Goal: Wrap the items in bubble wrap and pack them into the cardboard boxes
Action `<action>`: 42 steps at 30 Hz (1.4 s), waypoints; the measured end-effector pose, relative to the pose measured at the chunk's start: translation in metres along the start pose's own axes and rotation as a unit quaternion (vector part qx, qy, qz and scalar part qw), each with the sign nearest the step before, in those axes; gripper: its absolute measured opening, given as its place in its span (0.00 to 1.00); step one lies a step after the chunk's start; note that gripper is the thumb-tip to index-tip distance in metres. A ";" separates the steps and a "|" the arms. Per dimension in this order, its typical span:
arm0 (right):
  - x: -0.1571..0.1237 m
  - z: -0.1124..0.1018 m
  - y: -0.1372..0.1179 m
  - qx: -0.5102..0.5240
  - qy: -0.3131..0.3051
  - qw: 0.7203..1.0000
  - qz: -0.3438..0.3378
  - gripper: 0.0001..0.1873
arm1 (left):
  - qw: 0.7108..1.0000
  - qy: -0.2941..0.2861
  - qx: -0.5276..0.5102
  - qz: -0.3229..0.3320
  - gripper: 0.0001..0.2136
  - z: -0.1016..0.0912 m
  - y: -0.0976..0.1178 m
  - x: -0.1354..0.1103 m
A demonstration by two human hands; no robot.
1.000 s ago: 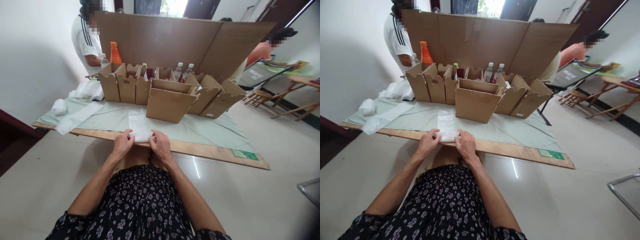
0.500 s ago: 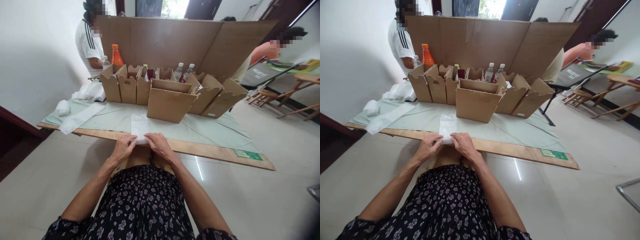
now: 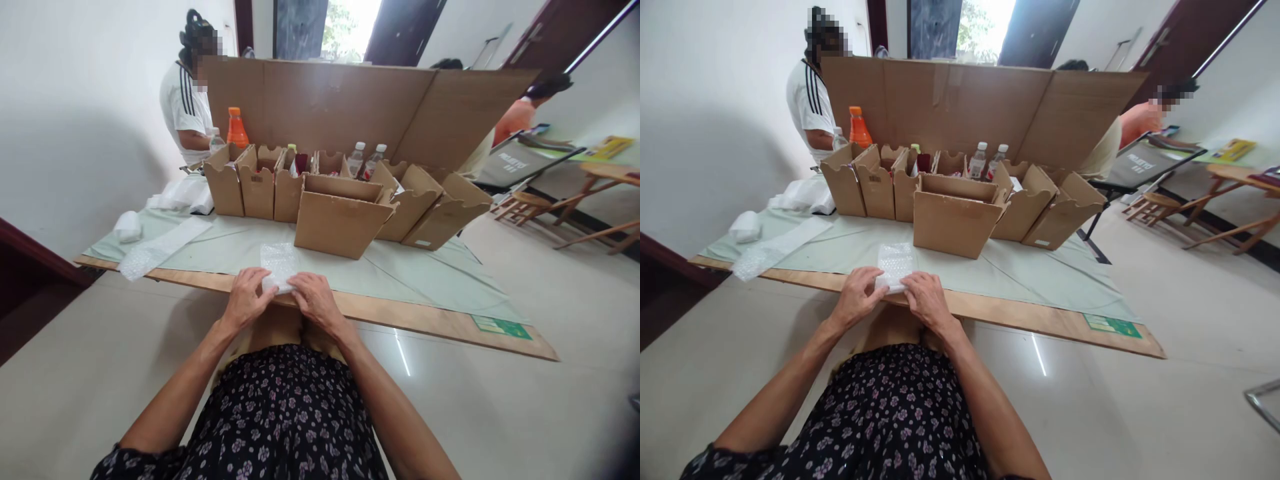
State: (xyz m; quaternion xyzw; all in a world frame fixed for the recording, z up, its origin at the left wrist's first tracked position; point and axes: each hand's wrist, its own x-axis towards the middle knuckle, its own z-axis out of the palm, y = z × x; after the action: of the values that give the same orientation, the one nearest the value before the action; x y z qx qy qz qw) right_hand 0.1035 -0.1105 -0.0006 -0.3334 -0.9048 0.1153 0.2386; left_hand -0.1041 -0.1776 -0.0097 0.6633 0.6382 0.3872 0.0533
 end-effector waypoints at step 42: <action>0.028 0.003 -0.006 0.245 0.036 0.962 0.118 0.17 | 0.916 0.041 -0.356 -0.183 0.23 0.009 0.030 -0.019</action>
State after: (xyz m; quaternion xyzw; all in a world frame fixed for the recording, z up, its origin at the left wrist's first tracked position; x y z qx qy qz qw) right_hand 0.0805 -0.0967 0.0087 -0.3732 -0.7936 0.3489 0.3303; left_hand -0.0723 -0.1962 -0.0079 0.4558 0.5700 0.5988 0.3298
